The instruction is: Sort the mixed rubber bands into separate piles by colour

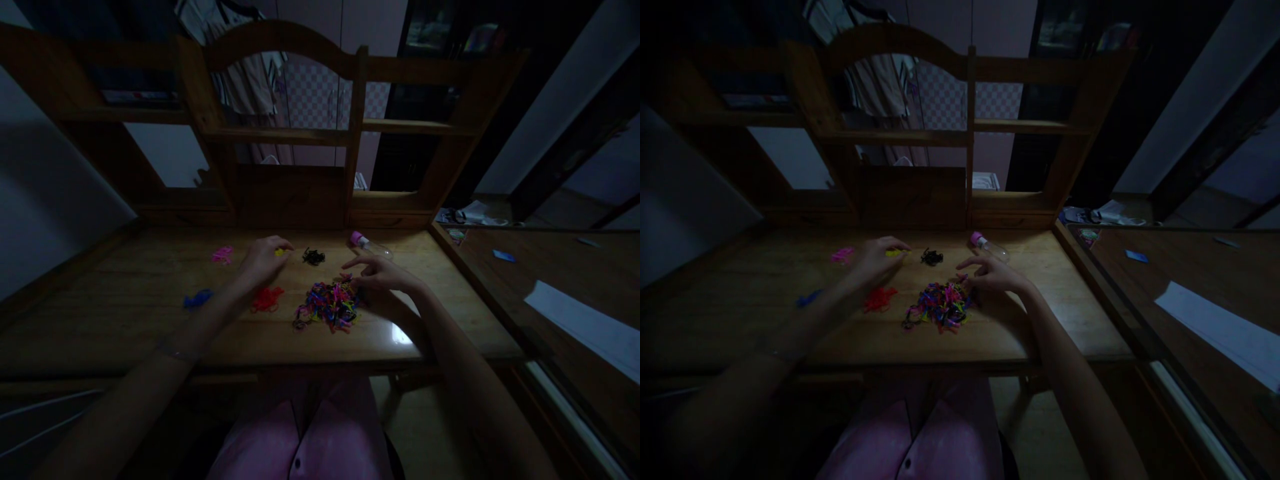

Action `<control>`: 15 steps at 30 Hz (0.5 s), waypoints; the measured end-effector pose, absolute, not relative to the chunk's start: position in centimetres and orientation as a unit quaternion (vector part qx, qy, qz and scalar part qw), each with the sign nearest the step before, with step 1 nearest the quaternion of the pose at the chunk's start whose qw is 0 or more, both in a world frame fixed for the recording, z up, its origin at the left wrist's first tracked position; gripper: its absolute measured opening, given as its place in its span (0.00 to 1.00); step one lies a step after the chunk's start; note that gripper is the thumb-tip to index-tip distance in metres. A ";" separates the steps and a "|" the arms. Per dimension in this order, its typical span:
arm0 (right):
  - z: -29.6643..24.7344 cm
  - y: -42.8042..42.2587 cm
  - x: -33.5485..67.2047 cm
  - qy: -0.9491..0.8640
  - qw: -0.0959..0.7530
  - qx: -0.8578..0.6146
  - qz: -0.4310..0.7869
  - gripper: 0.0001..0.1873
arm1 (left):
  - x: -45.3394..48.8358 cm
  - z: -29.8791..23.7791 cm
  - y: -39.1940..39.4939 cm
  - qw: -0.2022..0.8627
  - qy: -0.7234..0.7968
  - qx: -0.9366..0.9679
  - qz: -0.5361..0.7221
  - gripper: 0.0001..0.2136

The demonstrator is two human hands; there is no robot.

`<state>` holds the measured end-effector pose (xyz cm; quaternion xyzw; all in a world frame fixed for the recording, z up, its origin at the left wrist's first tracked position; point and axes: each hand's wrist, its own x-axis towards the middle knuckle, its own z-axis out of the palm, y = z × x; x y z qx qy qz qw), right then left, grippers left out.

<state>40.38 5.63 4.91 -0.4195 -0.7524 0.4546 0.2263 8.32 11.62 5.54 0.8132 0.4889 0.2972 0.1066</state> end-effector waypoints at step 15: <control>3.4 6.7 40.6 -0.734 0.229 -0.470 0.434 0.16 | 18.4 3.1 11.3 0.287 0.263 0.898 0.207 0.11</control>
